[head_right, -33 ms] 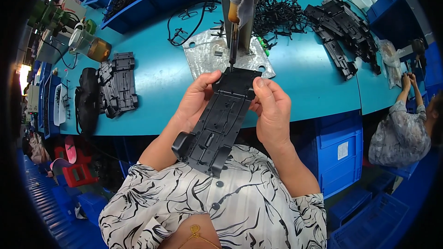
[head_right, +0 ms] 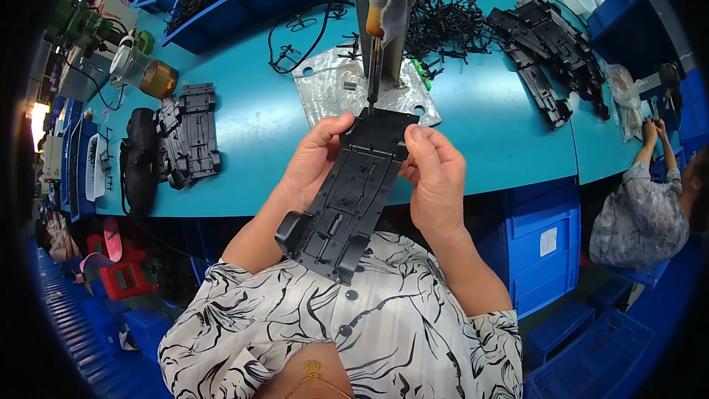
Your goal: The person is assembling plastic toy car chassis parts using a soldering iron to fuse components at a factory workbench.
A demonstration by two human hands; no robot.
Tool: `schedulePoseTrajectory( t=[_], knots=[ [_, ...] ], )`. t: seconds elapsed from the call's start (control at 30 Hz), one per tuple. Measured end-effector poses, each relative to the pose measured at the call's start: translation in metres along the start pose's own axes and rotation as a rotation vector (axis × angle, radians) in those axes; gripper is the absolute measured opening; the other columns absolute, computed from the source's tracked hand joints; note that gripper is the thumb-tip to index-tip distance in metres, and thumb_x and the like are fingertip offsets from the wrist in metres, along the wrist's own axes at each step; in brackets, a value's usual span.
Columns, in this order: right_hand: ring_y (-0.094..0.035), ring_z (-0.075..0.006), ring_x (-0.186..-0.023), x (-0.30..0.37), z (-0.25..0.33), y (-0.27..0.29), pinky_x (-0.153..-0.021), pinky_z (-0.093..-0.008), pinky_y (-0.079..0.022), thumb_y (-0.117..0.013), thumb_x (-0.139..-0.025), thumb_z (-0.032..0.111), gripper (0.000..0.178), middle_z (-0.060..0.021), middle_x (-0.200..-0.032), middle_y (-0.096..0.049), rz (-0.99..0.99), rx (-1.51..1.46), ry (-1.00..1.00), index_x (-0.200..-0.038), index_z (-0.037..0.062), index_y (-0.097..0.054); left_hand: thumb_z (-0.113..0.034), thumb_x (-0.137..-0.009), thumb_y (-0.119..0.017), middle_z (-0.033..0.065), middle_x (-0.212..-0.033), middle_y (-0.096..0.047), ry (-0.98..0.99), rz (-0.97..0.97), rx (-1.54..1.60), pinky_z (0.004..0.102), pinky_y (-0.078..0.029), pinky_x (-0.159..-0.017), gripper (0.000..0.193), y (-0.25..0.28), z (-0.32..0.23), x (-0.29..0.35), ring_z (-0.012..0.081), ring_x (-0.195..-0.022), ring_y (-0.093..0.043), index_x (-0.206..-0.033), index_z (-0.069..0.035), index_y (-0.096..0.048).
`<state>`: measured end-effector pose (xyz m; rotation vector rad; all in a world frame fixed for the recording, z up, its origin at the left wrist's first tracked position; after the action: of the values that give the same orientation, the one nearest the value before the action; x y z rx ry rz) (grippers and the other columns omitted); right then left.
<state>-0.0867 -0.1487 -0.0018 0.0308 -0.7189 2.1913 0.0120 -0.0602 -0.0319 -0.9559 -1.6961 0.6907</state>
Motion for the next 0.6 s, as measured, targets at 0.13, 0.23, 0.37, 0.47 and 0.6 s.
schedulePoseTrajectory(
  t=[0.13,0.23,0.37,0.47,0.6],
  knots=[
    [-0.05,-0.0049,-0.063,0.001,-0.01,0.002,-0.058,-0.0202,-0.041,-0.061,-0.09,0.026,0.022,0.0029,-0.071,-0.054,-0.024,-0.005,-0.023,-0.091,0.0034,-0.062,-0.029,-0.083,-0.065,0.0106,-0.093,-0.064,-0.063,-0.081,-0.028,0.0331,-0.055,-0.075,0.031,0.019,-0.003,-0.005,0.0186,-0.083,-0.064,-0.1,-0.003,-0.059],
    [-0.05,-0.0051,-0.064,-0.002,-0.025,0.005,-0.06,-0.0208,-0.042,-0.063,-0.089,0.027,0.023,0.0032,-0.071,-0.053,-0.017,-0.03,-0.09,-0.094,0.004,-0.062,-0.027,-0.083,-0.064,0.0086,-0.091,-0.063,-0.118,-0.163,-0.095,0.0319,-0.054,-0.075,0.027,0.024,-0.009,0.003,0.0164,-0.082,-0.063,-0.098,-0.005,-0.059],
    [-0.059,-0.0094,-0.079,-0.004,-0.042,0.006,-0.069,-0.0239,-0.046,-0.054,-0.094,0.025,0.023,-0.0018,-0.091,-0.064,-0.009,-0.08,-0.179,-0.099,0.004,-0.06,-0.025,-0.084,-0.063,0.0071,-0.091,-0.064,-0.193,-0.175,-0.121,0.0309,-0.054,-0.074,0.024,0.028,-0.015,0.011,0.015,-0.08,-0.063,-0.096,-0.005,-0.058],
    [-0.06,-0.0106,-0.081,-0.007,-0.045,-0.002,-0.072,-0.0249,-0.047,-0.054,-0.094,0.025,0.024,-0.0029,-0.092,-0.064,0.047,-0.091,-0.186,-0.1,0.0029,-0.06,-0.024,-0.084,-0.062,0.0059,-0.09,-0.064,-0.283,-0.135,-0.155,0.0297,-0.054,-0.072,0.022,0.03,-0.023,0.014,0.0143,-0.078,-0.063,-0.095,-0.006,-0.058],
    [-0.055,-0.0088,-0.075,-0.008,-0.04,-0.011,-0.07,-0.0242,-0.045,-0.057,-0.093,0.022,0.021,-0.0012,-0.086,-0.06,0.034,-0.121,-0.146,-0.097,0.0023,-0.061,-0.024,-0.084,-0.061,0.0058,-0.089,-0.064,-0.299,-0.138,-0.144,0.0289,-0.053,-0.071,0.02,0.03,-0.026,0.017,0.0138,-0.078,-0.062,-0.094,-0.006,-0.058]
  ],
)
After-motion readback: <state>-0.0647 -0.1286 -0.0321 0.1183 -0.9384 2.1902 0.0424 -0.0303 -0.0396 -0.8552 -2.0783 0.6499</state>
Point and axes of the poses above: each hand's wrist, its own x-axis away from the middle knuckle, its own y-axis out of the back of the hand, z = x × y, the point moved 7 cm from there along -x, towards the middle knuckle
